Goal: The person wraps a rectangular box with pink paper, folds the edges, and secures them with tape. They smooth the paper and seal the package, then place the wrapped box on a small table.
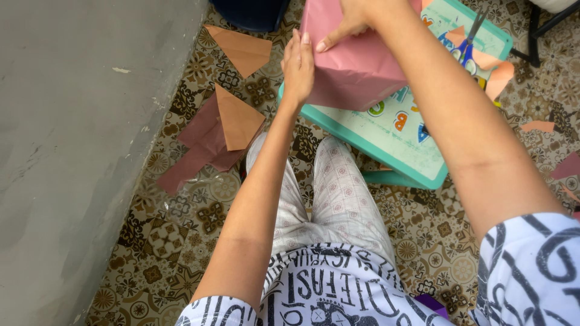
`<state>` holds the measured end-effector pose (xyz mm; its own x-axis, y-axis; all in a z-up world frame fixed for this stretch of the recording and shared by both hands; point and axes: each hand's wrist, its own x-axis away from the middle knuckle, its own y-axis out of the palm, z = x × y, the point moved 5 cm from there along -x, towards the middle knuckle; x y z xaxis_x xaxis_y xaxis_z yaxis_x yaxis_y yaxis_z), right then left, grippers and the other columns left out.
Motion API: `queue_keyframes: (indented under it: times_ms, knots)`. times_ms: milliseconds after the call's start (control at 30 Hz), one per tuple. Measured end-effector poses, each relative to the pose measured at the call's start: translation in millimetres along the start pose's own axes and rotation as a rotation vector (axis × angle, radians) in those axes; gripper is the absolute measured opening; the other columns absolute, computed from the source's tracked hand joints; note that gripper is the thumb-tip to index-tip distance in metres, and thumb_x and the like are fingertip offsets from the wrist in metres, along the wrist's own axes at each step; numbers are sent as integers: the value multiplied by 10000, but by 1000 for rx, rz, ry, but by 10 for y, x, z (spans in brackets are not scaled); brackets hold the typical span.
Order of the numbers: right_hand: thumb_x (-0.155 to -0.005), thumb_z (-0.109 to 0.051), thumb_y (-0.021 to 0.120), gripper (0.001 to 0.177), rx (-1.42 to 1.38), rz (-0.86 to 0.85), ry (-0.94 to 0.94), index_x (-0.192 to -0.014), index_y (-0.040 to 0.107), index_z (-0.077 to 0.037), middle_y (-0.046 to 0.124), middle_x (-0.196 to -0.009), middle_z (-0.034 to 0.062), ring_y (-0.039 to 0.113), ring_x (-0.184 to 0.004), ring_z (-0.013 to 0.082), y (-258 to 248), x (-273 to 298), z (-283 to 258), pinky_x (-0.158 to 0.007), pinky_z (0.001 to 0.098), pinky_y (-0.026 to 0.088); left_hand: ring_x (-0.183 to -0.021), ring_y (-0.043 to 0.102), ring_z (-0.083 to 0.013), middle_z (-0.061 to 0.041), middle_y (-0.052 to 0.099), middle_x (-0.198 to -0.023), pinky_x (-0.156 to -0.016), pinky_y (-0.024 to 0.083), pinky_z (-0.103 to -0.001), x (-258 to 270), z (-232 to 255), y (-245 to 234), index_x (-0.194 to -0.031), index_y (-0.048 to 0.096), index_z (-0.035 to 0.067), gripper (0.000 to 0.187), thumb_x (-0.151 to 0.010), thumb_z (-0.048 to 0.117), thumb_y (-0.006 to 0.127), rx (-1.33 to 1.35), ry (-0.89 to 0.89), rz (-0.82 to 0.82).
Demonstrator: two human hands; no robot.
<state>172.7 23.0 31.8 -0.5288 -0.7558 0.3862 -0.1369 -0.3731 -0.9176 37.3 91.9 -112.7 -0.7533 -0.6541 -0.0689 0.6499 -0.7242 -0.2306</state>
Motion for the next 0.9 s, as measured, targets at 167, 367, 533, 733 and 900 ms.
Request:
queue_keyframes:
  times_ms: [167,367,533,733,900]
  knots:
    - [-676,-858,761,914,-154,-71,111,-785,702,47,672,-641,184,665,-569,327,216,-73,320,-541,448,542,-1515,310,-385,-228,342,-1635,-1254,118,-481,-15,29,-9,-1608,303,26,795,-1050,588,234,1,-30,-50]
    - [-778,-705,852,676,-122,395,73,-770,684,-51,628,-614,153,589,-525,336,140,212,805,-483,484,465,-1525,327,-372,-229,361,-1628,-1248,242,-474,-96,29,-39,-1574,368,24,711,-1078,533,334,72,-57,-54]
    - [-944,-425,871,481,-323,911,213,-809,633,-30,635,-695,146,627,-632,339,237,725,1439,-585,460,483,-1470,416,-342,-182,463,-1578,-1241,328,-449,-621,258,-292,-1537,449,45,622,-985,268,628,-143,198,-12]
    - [-769,-31,850,482,-431,1141,210,-1121,521,-18,603,-944,104,625,-857,283,453,796,1685,-770,406,505,-1301,605,-299,-150,628,-1421,-1110,480,-383,-1497,785,-78,-1438,567,53,562,-941,197,785,-230,342,-243]
    - [-689,-58,976,770,-973,1098,149,-1243,444,-6,563,-1025,66,601,-843,180,412,899,1744,-726,294,549,-1055,729,-187,-125,715,-1246,-920,603,-299,-1584,953,48,-1338,628,32,543,-827,40,808,21,211,-524]
